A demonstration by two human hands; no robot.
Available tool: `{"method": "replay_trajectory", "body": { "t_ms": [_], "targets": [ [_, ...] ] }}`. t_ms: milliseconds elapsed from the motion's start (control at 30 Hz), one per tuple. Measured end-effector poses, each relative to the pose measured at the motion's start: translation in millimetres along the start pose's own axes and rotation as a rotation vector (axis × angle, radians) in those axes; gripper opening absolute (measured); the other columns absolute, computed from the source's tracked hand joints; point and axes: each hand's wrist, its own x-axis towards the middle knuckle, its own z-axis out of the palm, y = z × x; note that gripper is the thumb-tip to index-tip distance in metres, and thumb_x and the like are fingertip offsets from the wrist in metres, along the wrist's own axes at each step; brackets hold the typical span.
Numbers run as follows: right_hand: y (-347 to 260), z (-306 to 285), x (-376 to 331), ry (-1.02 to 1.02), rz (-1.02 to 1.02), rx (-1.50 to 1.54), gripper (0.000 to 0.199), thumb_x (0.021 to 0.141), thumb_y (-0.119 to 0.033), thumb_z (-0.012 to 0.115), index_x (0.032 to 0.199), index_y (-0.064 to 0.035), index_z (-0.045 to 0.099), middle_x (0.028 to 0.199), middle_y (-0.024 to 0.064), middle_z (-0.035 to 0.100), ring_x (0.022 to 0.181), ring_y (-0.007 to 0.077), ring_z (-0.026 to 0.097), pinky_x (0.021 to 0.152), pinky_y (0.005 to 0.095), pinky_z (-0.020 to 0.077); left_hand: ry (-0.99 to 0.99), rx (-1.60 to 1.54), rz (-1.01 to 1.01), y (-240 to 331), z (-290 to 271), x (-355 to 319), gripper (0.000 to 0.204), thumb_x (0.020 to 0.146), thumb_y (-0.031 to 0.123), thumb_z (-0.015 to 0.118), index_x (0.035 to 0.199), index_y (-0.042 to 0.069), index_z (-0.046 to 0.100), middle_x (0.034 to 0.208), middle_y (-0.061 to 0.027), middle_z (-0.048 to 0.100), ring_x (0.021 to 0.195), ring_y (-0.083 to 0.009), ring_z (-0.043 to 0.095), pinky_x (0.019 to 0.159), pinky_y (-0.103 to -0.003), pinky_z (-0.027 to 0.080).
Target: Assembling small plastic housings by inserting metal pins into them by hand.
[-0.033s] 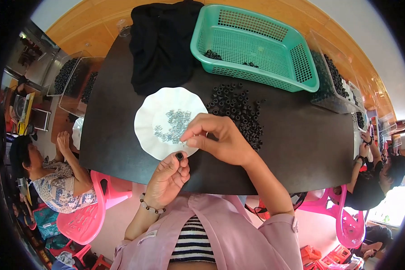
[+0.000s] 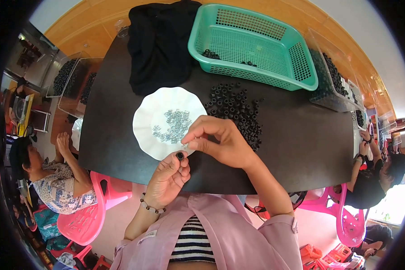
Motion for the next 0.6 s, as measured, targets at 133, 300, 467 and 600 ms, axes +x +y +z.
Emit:
{"method": "replay_trajectory", "body": {
  "t_ms": [133, 300, 467, 600],
  "targets": [
    [-1.3, -1.1, -29.8, 0.098, -0.013, 0.073, 0.010, 0.079, 0.001, 0.070, 0.089, -0.0021, 0.071, 0.086, 0.0049, 0.061, 0.081, 0.0123, 0.056, 0.072, 0.0251, 0.0437, -0.059, 0.029, -0.038, -11.4, 4.2, 7.6, 0.029, 0.092, 0.027, 0.061, 0.110, 0.005, 0.062, 0.088, 0.0014, 0.060, 0.074, -0.0086, 0.053, 0.070, -0.022, 0.044],
    [-4.3, -7.0, -52.1, 0.204, -0.051, -0.083, 0.014, 0.075, -0.001, 0.073, 0.089, -0.0048, 0.073, 0.082, 0.0025, 0.061, 0.078, 0.0125, 0.054, 0.070, 0.0246, 0.0424, -0.115, 0.049, -0.062, -22.2, 10.8, 13.7, 0.028, 0.091, 0.028, 0.062, 0.109, 0.006, 0.063, 0.089, 0.0008, 0.061, 0.075, -0.0090, 0.052, 0.069, -0.022, 0.044],
    [-5.5, -11.4, -64.8, 0.256, -0.081, -0.148, 0.015, 0.073, -0.002, 0.074, 0.088, -0.0059, 0.073, 0.081, 0.0016, 0.061, 0.078, 0.0131, 0.054, 0.069, 0.0248, 0.0428, -0.084, 0.119, -0.068, -28.4, 16.5, 17.0, 0.028, 0.090, 0.027, 0.063, 0.108, 0.005, 0.064, 0.088, -0.0001, 0.063, 0.075, -0.0088, 0.053, 0.069, -0.022, 0.044],
    [-3.3, -12.4, -70.3, 0.258, -0.138, -0.287, 0.017, 0.072, -0.002, 0.076, 0.088, -0.0070, 0.073, 0.082, 0.0023, 0.061, 0.079, 0.0145, 0.054, 0.067, 0.0262, 0.0439, -0.061, 0.180, -0.053, -33.4, 15.7, 20.0, 0.029, 0.088, 0.024, 0.066, 0.109, 0.004, 0.065, 0.086, -0.0020, 0.065, 0.074, -0.0096, 0.056, 0.069, -0.022, 0.046]
  ]
}}
